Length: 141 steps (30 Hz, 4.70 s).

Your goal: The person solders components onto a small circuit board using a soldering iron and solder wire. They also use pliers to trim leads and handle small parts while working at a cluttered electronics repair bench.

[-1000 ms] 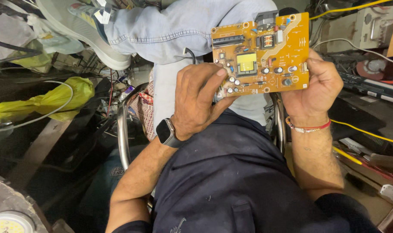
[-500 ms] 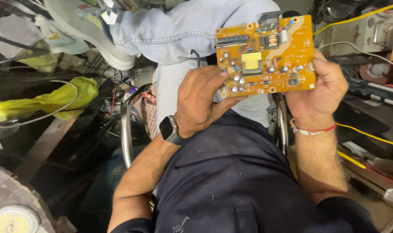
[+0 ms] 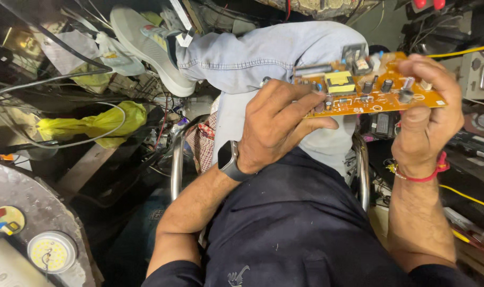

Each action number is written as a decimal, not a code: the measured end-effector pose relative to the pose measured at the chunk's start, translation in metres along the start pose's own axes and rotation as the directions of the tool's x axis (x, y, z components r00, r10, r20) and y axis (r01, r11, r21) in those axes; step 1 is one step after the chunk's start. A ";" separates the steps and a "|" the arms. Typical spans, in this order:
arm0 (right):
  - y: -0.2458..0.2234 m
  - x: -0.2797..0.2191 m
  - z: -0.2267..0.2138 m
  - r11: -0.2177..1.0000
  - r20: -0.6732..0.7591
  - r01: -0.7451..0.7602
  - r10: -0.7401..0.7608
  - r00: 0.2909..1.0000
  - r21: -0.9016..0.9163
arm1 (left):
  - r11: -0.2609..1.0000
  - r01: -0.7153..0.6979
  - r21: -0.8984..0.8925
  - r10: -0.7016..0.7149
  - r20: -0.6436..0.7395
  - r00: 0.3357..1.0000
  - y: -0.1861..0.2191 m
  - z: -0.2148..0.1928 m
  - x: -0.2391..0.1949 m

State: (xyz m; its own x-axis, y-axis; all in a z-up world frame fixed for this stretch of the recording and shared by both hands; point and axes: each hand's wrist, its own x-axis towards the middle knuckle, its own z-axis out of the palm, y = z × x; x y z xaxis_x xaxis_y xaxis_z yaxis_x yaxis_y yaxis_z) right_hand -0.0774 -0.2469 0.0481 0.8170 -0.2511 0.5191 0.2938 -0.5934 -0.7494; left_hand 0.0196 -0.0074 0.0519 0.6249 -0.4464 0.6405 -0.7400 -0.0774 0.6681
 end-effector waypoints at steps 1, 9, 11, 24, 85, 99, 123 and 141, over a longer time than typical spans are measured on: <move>0.001 -0.002 0.000 0.997 -0.024 -0.025 0.027 0.999 0.071 | 0.998 0.063 -0.031 -0.063 0.006 0.998 0.002 -0.001 0.000; 0.026 -0.023 0.008 0.751 0.043 -0.551 0.577 0.815 0.365 | 0.123 0.718 -0.685 -0.503 0.580 0.640 -0.034 0.002 -0.018; 0.034 -0.028 0.014 0.693 0.074 -0.564 0.600 0.797 0.449 | -0.170 0.695 -0.699 -0.444 0.684 0.579 -0.050 0.003 -0.021; 0.026 -0.072 0.047 0.414 0.117 -0.656 0.785 0.608 0.631 | -0.074 0.563 -0.823 -0.459 0.529 0.714 -0.118 0.055 -0.065; 0.101 0.205 -0.103 0.991 -0.456 0.135 -0.125 0.881 -0.011 | -0.067 0.754 -0.653 -0.417 0.705 0.574 -0.131 0.047 -0.035; 0.139 0.178 -0.117 0.933 -0.302 -0.169 0.269 0.915 0.318 | -0.024 0.691 -0.722 -0.210 0.680 0.703 -0.143 0.053 -0.034; 0.039 -0.099 0.001 0.535 0.023 -0.444 0.620 0.784 0.719 | -0.285 0.609 -0.740 -0.228 0.670 0.706 -0.143 0.053 -0.052; 0.045 -0.092 -0.004 0.601 0.015 -0.413 0.555 0.832 0.684 | -0.158 0.621 -0.768 -0.216 0.640 0.737 -0.143 0.051 -0.050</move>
State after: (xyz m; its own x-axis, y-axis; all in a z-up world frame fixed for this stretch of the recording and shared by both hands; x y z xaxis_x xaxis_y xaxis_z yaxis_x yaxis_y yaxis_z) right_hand -0.1416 -0.2530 -0.0317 0.8501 -0.5266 0.0099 0.1786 0.2705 -0.9460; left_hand 0.0819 -0.0196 -0.0948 0.4616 -0.8830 0.0850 0.6958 0.4198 0.5828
